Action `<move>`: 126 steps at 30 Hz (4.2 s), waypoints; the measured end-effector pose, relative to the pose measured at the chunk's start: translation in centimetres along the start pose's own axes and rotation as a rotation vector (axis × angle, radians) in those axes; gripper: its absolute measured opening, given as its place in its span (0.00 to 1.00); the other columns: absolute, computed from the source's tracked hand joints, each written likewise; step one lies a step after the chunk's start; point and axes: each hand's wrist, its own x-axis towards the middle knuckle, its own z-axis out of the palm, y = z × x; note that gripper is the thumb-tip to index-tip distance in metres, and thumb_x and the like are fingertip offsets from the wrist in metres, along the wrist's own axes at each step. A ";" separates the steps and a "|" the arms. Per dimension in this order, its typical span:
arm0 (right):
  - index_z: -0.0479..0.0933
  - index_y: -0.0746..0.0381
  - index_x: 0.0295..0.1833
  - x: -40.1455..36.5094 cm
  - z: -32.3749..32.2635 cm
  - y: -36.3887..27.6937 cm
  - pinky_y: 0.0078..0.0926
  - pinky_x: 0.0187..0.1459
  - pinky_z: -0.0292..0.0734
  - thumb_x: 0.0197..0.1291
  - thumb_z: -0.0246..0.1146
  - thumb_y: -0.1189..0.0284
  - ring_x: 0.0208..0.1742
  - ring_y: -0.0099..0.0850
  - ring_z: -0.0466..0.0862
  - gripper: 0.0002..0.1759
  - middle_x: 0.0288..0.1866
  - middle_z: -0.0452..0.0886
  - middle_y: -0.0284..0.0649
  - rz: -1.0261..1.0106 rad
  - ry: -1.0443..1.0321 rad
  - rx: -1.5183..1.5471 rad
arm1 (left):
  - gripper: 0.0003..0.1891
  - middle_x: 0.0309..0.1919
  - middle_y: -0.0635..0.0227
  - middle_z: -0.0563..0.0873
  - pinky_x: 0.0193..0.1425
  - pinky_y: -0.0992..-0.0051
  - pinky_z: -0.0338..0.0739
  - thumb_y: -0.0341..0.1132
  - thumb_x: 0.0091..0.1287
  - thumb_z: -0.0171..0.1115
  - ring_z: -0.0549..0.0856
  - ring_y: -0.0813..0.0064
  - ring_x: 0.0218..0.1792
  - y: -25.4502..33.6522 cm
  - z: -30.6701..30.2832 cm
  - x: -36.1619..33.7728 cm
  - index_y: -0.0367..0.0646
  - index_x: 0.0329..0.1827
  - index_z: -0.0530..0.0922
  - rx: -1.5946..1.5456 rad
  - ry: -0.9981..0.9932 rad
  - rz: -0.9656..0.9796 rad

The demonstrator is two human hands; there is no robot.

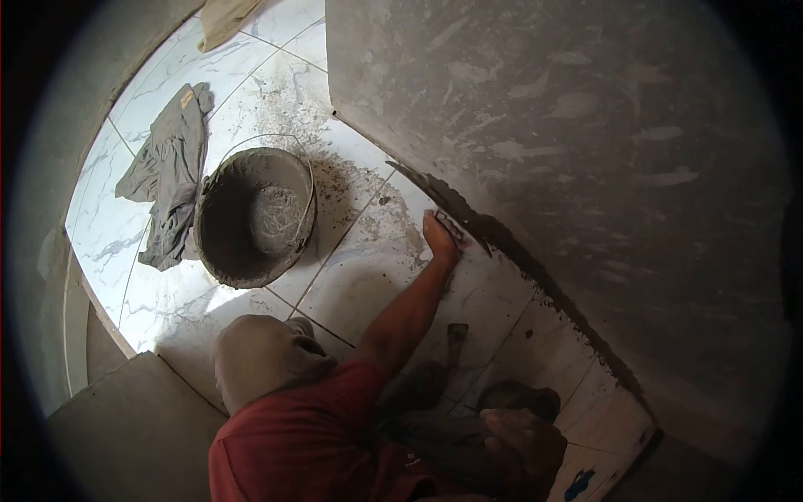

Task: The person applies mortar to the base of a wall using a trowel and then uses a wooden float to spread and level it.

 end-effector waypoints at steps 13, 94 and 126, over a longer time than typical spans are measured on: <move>0.80 0.58 0.44 0.1 -0.3 -1.1 0.28 0.33 0.80 0.47 0.69 0.74 0.34 0.33 0.85 0.15 0.38 0.84 0.40 0.025 -0.013 -0.067 | 0.21 0.28 0.65 0.77 0.27 0.58 0.79 0.52 0.72 0.34 0.78 0.67 0.25 2.7 7.2 -0.2 0.46 0.42 0.71 0.324 0.258 0.015; 0.75 0.66 0.51 10.8 19.6 32.3 0.50 0.60 0.65 0.64 0.54 0.66 0.54 0.51 0.77 0.16 0.51 0.77 0.57 -0.022 0.114 -0.647 | 0.27 0.55 0.51 0.73 0.61 0.59 0.68 0.47 0.68 0.52 0.75 0.51 0.56 23.4 18.5 -20.5 0.44 0.66 0.65 2.264 -1.237 -1.073; 0.71 0.62 0.39 5.6 13.0 35.3 0.49 0.42 0.74 0.62 0.56 0.68 0.42 0.50 0.79 0.08 0.38 0.79 0.50 0.039 0.035 -0.349 | 0.32 0.56 0.53 0.75 0.57 0.59 0.71 0.54 0.64 0.56 0.76 0.50 0.54 29.4 29.9 -27.3 0.47 0.67 0.65 2.609 -0.766 -0.819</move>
